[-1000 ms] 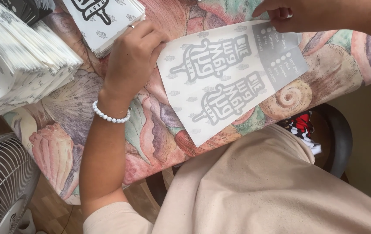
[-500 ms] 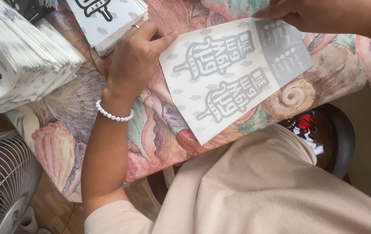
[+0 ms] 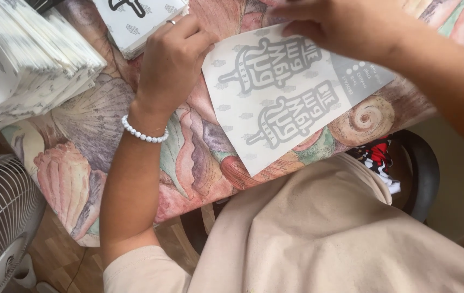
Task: The person is manually folding paper food wraps and applying printed labels/stickers to secure them.
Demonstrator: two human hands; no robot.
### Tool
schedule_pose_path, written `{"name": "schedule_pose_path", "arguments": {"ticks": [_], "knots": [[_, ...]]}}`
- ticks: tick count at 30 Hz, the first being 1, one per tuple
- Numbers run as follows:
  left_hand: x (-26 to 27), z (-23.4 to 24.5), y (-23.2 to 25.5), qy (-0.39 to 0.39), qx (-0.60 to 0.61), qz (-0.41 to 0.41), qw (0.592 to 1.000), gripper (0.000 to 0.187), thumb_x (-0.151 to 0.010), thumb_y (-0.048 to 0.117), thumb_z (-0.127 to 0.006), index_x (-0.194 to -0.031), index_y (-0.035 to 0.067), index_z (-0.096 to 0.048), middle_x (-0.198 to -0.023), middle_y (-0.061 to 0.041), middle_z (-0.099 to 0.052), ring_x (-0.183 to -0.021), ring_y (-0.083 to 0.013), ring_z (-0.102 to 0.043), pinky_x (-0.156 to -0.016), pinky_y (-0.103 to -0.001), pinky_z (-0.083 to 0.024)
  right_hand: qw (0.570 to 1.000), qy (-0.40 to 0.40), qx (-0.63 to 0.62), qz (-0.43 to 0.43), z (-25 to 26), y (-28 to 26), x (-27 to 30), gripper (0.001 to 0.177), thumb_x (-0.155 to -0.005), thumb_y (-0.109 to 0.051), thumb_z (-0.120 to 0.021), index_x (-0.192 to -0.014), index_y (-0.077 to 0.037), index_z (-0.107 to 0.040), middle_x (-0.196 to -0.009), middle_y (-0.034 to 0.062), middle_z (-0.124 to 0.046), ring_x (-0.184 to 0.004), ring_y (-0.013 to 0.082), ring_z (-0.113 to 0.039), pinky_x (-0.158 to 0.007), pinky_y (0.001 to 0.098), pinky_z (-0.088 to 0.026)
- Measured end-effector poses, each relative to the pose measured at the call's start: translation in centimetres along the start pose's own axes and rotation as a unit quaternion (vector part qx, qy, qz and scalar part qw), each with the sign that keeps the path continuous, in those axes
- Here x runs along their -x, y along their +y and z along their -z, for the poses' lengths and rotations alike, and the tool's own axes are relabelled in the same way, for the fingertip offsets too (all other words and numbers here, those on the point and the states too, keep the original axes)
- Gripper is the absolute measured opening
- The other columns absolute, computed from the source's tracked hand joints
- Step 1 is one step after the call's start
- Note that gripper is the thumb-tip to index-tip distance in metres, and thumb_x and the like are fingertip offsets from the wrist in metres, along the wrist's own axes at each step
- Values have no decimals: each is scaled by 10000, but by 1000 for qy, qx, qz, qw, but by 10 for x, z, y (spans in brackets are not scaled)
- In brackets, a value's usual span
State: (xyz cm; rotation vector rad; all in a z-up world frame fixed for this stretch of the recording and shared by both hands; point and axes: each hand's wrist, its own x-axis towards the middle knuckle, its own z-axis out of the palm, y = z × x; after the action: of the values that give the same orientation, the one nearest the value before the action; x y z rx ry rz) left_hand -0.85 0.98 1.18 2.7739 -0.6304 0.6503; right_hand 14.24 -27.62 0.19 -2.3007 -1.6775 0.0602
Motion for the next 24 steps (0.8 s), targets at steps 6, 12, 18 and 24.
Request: {"name": "schedule_pose_path", "arguments": {"ticks": [6,12,18,24], "knots": [[3,-4,0,18,-7,4,1000,266,-898,-151,-716,-765,64,-632,-719,-29,-407,-573,-182,-379,-494,-315,-294,996,60,11,59,-14,-16,-12,191,-1060,2,-719,-1217,-35,-822,-1106,57,-784,-920,285,-726,-737,385,-541],[2,-3,0,29,-24,1,999,209,-885,-121,-719,-864,80,-771,-719,-23,-496,-608,-192,-452,-494,-316,-349,996,15,89,12,-21,-11,-10,196,-1048,-64,-715,-1193,-143,-819,-1002,13,-781,-815,242,-722,-641,341,-546],[1,0,0,7,-11,-3,1000,157,-941,-77,-729,-861,57,-746,-777,-40,-542,-643,-204,-483,-545,-329,-394,991,-82,106,15,2,-20,-22,244,-1081,-119,-620,-1254,-179,-781,-1048,-11,-801,-742,216,-743,-612,335,-557],[3,5,-2,13,-25,-38,999,269,-885,-165,-660,-747,48,-568,-780,-60,-487,-651,-229,-444,-534,-358,-348,976,-85,191,69,-1,-9,-17,338,-1052,-206,-609,-1353,-289,-738,-1024,-97,-785,-649,124,-698,-611,265,-546]]}}
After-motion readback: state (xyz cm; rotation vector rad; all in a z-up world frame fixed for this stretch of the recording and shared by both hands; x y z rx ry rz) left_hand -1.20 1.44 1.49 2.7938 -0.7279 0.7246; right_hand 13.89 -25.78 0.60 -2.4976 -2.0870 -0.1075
